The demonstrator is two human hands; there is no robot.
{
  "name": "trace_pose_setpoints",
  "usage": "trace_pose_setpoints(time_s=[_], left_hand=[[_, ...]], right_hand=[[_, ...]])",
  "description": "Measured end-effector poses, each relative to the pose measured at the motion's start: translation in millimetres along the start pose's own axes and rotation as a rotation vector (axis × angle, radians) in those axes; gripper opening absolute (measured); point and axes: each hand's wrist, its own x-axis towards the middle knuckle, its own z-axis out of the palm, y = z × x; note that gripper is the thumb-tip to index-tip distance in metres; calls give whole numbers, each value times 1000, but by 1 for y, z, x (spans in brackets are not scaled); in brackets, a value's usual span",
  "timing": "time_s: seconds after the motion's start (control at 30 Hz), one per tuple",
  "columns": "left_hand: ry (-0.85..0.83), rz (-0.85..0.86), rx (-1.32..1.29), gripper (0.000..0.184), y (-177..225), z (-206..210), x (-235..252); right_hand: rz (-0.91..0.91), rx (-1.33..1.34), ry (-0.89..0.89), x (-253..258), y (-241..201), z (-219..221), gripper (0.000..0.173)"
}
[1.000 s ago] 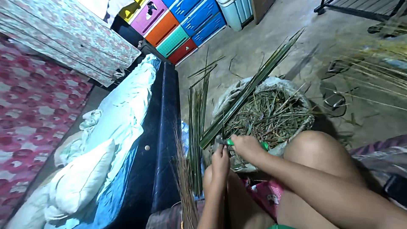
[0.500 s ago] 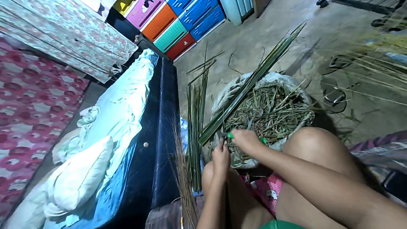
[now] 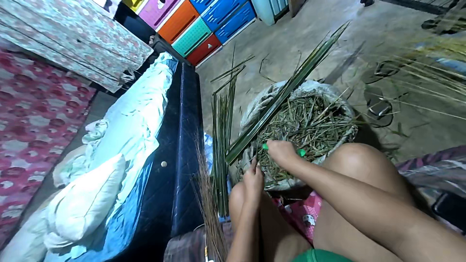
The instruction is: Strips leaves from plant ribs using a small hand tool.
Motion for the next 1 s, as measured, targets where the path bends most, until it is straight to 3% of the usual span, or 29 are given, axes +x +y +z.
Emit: trace_pose_setpoints(time_s=[0.1, 0.23, 0.3, 0.43, 0.57, 0.63, 0.8, 1.0], left_hand=[[-5, -13, -25, 42, 0, -2, -3], [24, -30, 43, 37, 1, -9, 4], [36, -44, 42, 35, 0, -10, 6], [-1, 12, 15, 40, -2, -5, 1], [-18, 22, 12, 41, 6, -4, -8], [-5, 19, 28, 41, 4, -5, -7], [44, 25, 165, 37, 5, -7, -2], [32, 89, 248, 45, 15, -1, -9]], right_hand=[[30, 39, 27, 15, 10, -13, 37], [-198, 123, -193, -15, -1, 9, 37], [-215, 104, -246, -27, -7, 19, 36], [-74, -28, -80, -12, -8, 8, 33], [81, 8, 93, 15, 6, -11, 33], [56, 52, 74, 14, 8, -12, 34], [-142, 99, -213, -25, -7, 5, 38], [-68, -52, -93, -10, -9, 7, 34]])
